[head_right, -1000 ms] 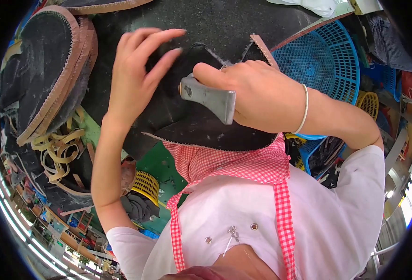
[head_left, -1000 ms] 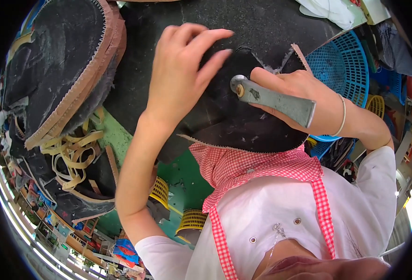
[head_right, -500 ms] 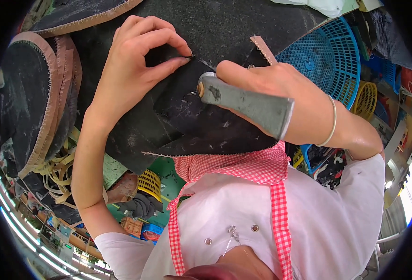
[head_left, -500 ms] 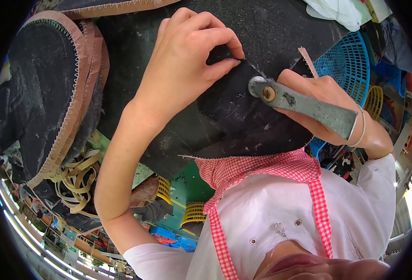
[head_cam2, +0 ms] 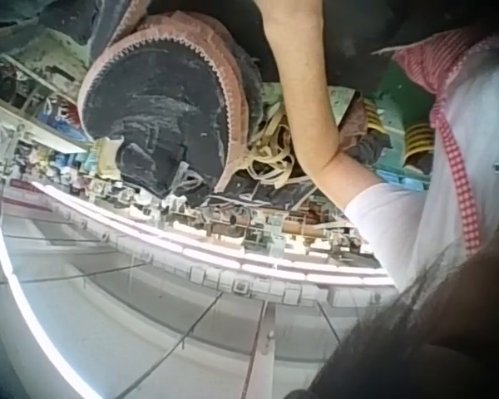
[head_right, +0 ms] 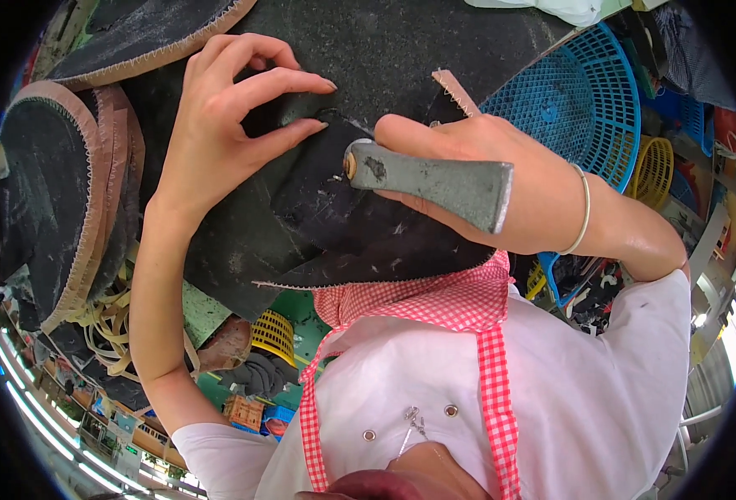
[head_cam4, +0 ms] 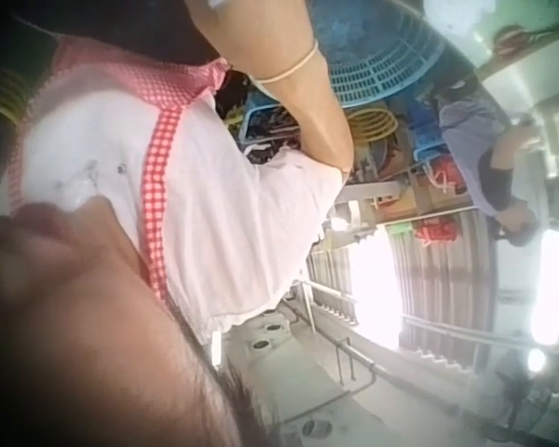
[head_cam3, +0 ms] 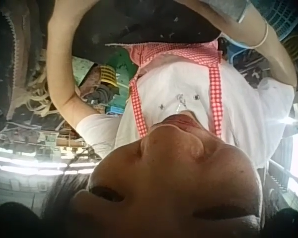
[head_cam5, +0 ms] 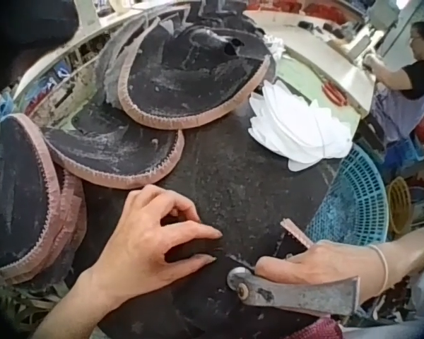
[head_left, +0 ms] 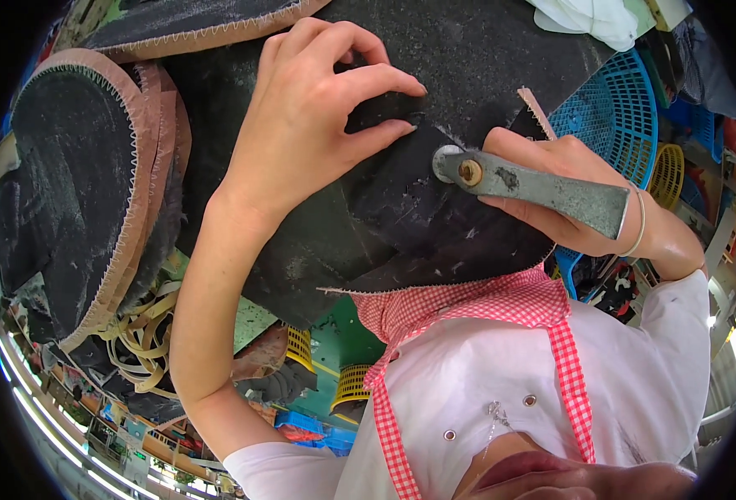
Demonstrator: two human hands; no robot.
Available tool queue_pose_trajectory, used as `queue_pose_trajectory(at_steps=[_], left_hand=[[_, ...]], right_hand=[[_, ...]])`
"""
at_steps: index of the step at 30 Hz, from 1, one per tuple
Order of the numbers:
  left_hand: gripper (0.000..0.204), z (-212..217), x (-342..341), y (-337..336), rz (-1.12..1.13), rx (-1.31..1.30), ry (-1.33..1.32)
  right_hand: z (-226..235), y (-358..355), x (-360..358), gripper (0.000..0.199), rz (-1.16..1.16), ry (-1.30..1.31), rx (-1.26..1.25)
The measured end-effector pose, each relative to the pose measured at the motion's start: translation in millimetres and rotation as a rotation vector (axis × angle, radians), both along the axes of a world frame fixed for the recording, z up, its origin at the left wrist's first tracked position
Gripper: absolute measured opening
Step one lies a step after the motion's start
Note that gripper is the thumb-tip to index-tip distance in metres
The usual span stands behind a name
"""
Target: Hammering the edges of shoe upper components on a factory workbench.
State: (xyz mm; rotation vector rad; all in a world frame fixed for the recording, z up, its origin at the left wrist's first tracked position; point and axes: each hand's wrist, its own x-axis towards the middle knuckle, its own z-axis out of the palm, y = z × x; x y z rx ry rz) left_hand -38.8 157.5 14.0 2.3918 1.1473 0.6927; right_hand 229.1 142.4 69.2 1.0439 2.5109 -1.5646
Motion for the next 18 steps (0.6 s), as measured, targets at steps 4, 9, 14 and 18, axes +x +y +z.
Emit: queue_pose_trajectory(at_steps=[4, 9, 14, 18], left_hand=[[0.02, 1, -4, 4, -0.1, -0.018, -0.038], [0.018, -2, -3, 5, -0.175, 0.056, -0.049], [0.021, -1, -2, 2, -0.19, 0.167, 0.002], [0.014, -3, 1, -12, -0.124, 0.196, 0.031]], right_hand=[[2, 1, 1, 0.02, 0.005, -0.001, -0.053], [9, 13, -3, 0.02, -0.047, 0.152, 0.143], [4, 12, -9, 0.018, -0.124, 0.046, 0.206], [7, 17, -18, 0.016, -0.088, 0.091, 0.225]])
